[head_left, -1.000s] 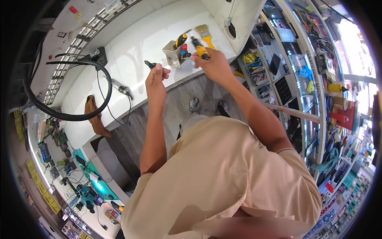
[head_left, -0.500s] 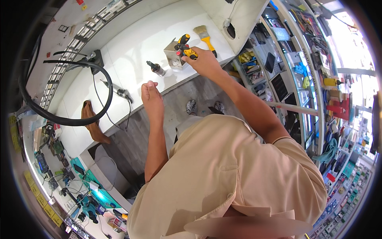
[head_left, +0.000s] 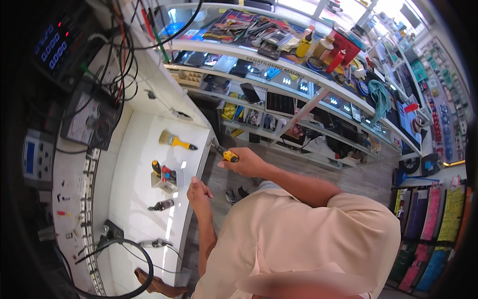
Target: The person uses a rotary tool to grind a small metal component with a blue cap, then switches to a different rotary tool to grind the metal jaws of a pair of scissors. The person holds the items with one hand while operating the tool with the other, rotating the items to access different surfaces.
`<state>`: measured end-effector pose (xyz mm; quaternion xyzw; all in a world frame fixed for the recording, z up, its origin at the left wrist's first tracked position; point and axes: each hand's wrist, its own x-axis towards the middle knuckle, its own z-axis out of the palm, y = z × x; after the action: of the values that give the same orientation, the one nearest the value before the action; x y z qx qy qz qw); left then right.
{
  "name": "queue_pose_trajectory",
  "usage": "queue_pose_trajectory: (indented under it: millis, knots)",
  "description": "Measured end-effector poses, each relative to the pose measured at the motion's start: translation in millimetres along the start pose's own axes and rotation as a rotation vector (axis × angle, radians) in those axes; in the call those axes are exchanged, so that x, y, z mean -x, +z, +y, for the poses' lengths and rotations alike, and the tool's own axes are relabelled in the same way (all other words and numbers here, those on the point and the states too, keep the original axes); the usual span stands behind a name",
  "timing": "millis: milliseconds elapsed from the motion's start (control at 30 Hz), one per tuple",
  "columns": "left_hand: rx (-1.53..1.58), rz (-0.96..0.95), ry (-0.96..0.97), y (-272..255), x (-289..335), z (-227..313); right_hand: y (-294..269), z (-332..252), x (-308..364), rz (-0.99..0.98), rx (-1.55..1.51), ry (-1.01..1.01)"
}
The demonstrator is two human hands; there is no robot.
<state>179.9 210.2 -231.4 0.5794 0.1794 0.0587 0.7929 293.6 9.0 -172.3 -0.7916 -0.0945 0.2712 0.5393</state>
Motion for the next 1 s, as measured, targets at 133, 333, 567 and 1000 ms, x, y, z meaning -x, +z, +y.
queue_pose_trajectory:
  millis: [133, 333, 567, 1000]
  knots:
    - [-0.148, -0.15, 0.048, 46.5, -34.9, 2.5, -26.1, 12.1, 22.3, 0.112, -0.134, 0.092]
    - [-0.179, -0.236, 0.152, 103.5, -68.6, 30.8, -80.3, 22.0, 42.0, 0.232, -0.221, 0.15]
    - [0.002, -0.328, 0.083, 193.4, -107.7, 61.3, -159.4, 41.7, 33.4, 0.273, -0.127, 0.109]
    - [0.113, -0.449, 0.32, 314.0, -198.1, 141.9, -244.8, 90.0, -10.6, 0.132, -0.045, 0.006]
